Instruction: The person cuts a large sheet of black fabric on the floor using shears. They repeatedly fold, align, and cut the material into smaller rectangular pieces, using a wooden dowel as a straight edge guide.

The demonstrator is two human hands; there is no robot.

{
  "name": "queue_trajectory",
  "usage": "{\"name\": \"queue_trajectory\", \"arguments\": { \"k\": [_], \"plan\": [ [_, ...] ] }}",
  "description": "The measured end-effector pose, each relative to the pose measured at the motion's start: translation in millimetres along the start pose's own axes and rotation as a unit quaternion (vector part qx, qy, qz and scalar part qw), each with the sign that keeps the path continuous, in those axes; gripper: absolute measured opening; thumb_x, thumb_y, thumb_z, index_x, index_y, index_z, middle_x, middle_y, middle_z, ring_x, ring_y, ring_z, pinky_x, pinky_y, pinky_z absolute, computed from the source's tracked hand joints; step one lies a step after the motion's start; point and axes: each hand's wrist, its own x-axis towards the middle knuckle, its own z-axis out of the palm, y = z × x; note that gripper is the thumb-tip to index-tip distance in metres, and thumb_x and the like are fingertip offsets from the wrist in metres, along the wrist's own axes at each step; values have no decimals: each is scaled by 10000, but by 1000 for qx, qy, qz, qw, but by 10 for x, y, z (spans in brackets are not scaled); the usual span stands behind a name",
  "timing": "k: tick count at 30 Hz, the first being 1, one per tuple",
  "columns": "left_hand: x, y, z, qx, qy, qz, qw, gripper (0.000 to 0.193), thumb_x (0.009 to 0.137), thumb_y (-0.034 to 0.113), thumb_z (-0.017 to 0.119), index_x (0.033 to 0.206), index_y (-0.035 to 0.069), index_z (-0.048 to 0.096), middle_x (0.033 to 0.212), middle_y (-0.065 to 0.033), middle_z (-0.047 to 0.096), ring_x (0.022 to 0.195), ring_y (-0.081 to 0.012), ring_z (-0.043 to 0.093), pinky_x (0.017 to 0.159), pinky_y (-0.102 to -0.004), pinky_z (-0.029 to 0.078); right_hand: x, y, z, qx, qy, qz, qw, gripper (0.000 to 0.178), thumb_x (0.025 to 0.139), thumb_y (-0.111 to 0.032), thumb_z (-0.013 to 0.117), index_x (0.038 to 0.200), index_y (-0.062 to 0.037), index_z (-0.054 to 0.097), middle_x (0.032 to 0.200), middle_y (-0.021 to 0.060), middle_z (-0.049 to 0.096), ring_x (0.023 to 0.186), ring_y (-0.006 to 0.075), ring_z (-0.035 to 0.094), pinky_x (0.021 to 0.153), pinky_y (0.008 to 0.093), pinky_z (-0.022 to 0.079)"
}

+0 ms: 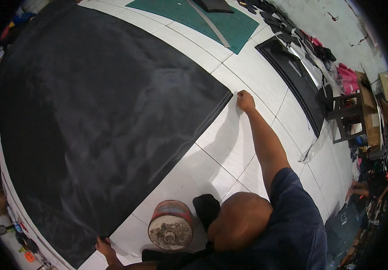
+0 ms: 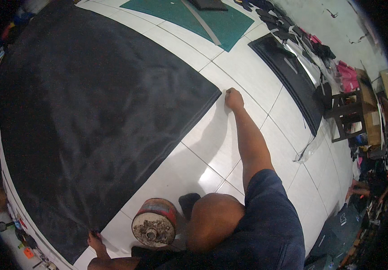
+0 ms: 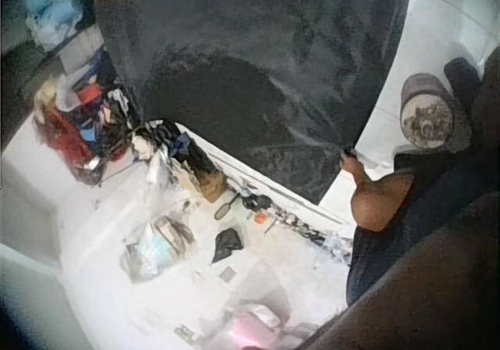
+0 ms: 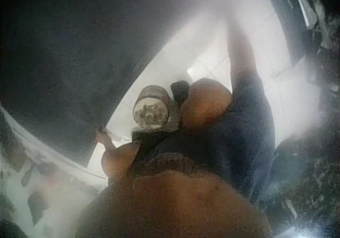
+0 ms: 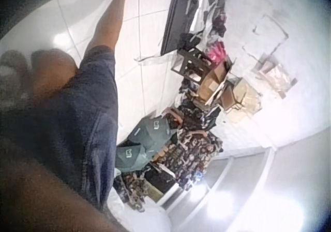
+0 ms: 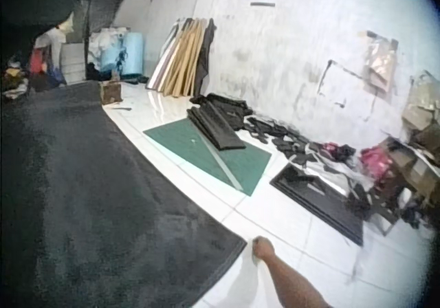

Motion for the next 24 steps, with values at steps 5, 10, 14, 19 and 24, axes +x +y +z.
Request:
{"name": "queue_trajectory", "arguments": {
  "k": [5,10,14,19,24],
  "plan": [
    [395,-304,-301,39,-45,-15,998,235,914,233,589,833,21,526,776,-94,569,564,-151,516,486,-256,422,198,-136,21,24,-1,-26,999,330,902,-287,555,1057,-22,677,1013,198,688,969,331,660,857,402,505],
    [419,-329,-306,28,40,-19,999,230,904,218,603,870,12,506,822,-122,547,617,-175,526,504,-267,437,205,-374,-21,25,-54,-55,997,476,882,-461,612,1000,-6,684,950,178,701,910,306,670,819,383,510],
    [429,-376,-311,17,3,5,1000,251,881,236,632,910,38,480,776,-92,585,575,-170,530,487,-259,422,246,-364,-28,-1,-68,-63,996,482,851,-487,646,920,-12,684,895,165,701,855,301,666,774,394,508],
    [449,-367,-371,13,15,-30,999,243,881,222,628,919,42,470,763,-98,586,572,-170,533,484,-257,424,280,-502,-31,-29,-89,-29,995,511,804,-516,687,903,-15,679,895,174,695,879,310,665,768,413,504],
    [356,-312,-306,10,7,-11,1000,242,876,214,633,920,46,465,763,-95,577,570,-170,527,480,-260,425,346,-531,-88,-47,-159,-1,986,531,779,-521,709,952,-21,661,931,172,687,912,322,656,790,411,502]
  ]
}}
